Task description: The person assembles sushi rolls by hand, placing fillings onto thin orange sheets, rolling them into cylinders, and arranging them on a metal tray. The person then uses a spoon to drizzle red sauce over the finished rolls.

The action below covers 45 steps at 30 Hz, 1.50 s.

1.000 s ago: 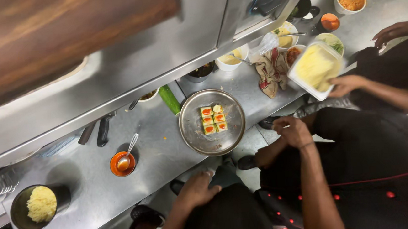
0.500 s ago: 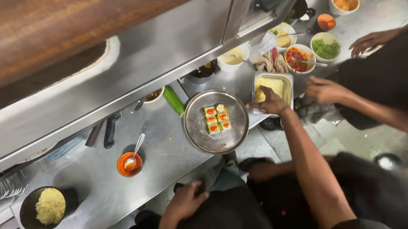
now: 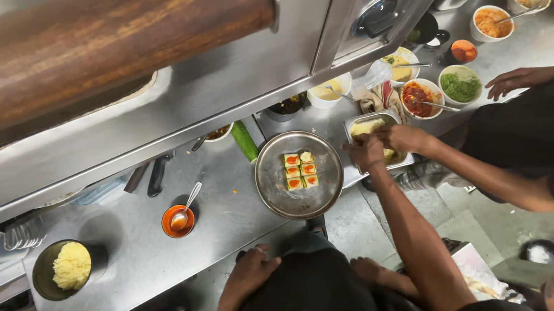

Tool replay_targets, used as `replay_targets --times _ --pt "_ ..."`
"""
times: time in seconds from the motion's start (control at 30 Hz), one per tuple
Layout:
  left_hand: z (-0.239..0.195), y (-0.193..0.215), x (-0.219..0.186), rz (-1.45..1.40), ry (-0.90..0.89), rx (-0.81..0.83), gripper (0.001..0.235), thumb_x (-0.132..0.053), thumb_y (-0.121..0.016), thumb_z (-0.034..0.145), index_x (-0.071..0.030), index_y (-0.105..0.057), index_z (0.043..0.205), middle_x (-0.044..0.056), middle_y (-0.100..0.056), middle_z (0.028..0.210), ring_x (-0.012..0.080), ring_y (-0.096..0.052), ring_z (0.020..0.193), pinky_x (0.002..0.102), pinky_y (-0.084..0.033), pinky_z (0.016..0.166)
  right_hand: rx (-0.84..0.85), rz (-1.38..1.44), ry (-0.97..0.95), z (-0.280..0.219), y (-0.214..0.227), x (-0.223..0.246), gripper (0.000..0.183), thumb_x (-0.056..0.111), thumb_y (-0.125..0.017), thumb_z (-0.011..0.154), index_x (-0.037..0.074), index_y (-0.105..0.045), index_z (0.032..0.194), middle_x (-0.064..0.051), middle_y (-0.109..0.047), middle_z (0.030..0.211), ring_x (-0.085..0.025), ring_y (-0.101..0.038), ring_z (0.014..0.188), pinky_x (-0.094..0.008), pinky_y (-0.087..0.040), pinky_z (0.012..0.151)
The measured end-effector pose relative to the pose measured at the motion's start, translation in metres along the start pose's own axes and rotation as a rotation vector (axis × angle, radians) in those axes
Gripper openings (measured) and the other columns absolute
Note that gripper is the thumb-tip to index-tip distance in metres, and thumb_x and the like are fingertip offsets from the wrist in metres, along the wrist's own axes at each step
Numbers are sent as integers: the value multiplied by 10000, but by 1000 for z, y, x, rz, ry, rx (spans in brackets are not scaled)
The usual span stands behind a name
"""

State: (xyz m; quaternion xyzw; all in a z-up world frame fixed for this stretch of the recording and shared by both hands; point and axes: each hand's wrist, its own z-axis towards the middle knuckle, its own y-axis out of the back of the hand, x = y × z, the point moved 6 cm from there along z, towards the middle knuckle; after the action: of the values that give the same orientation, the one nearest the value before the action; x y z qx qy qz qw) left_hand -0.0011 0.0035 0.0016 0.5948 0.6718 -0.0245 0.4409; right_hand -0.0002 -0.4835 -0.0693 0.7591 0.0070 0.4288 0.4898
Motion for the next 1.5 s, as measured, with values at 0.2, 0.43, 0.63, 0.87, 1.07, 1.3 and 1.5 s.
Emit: replay_targets --times 0.2,0.43,0.63,0.87,1.07,1.3,1.5 --pt "21 4 -43 39 -53 26 665 -479 -699 866 -58 -559 1362 176 -665 1285 298 -693 1119 393 -541 962 330 -43 -51 26 -10 -20 532 533 -738 922 26 -758 1081 -86 -786 879 -159 -714 784 -280 -567 753" --pt "57 3 -100 -81 -24 80 681 -438 -718 875 -49 -523 1398 183 -669 1292 263 -707 1152 368 -561 973 494 -692 547 40 -32 -30 337 386 -568 966 219 -729 1210 35 -752 1202 -112 -656 1127 -283 -548 937" --pt "75 1 -162 -232 -96 127 664 -449 -683 907 -23 -521 1391 173 -711 1256 247 -719 1163 349 -562 984 947 1565 -506 46 -29 -64 650 355 -559 895 -222 -556 1196 -348 -704 1203 -402 -678 1183 -545 -618 912" --pt "110 -3 -207 -268 3 26 615 -516 -566 954 -91 -566 1398 93 -669 1335 232 -664 1200 371 -516 1007 576 1265 -492 47 9 -56 481 184 -631 938 -228 -546 1172 -347 -680 1106 -419 -738 990 -470 -666 781" --pt "176 -5 -246 -1264 -157 -92 673 -562 -429 1010 -37 -545 1415 108 -644 1396 229 -578 1345 402 -426 1156 263 1160 -360 0 52 -6 254 -20 -683 895 -72 -609 1133 -155 -688 1080 -250 -727 937 -412 -656 865" --pt "233 -46 -343 -1835 -230 409 768 -636 -434 1015 6 -575 1413 166 -638 1385 316 -513 1345 457 -355 1189 273 585 157 -40 145 91 249 6 -714 890 12 -753 1136 -133 -736 1061 -234 -716 877 -347 -605 784" --pt "242 -65 -369 -1995 -273 480 688 -569 -484 1047 16 -583 1395 198 -660 1338 329 -614 1272 495 -453 1132 112 110 441 -68 188 148 368 12 -730 794 24 -724 1162 -186 -731 1121 -287 -753 875 -372 -591 786"
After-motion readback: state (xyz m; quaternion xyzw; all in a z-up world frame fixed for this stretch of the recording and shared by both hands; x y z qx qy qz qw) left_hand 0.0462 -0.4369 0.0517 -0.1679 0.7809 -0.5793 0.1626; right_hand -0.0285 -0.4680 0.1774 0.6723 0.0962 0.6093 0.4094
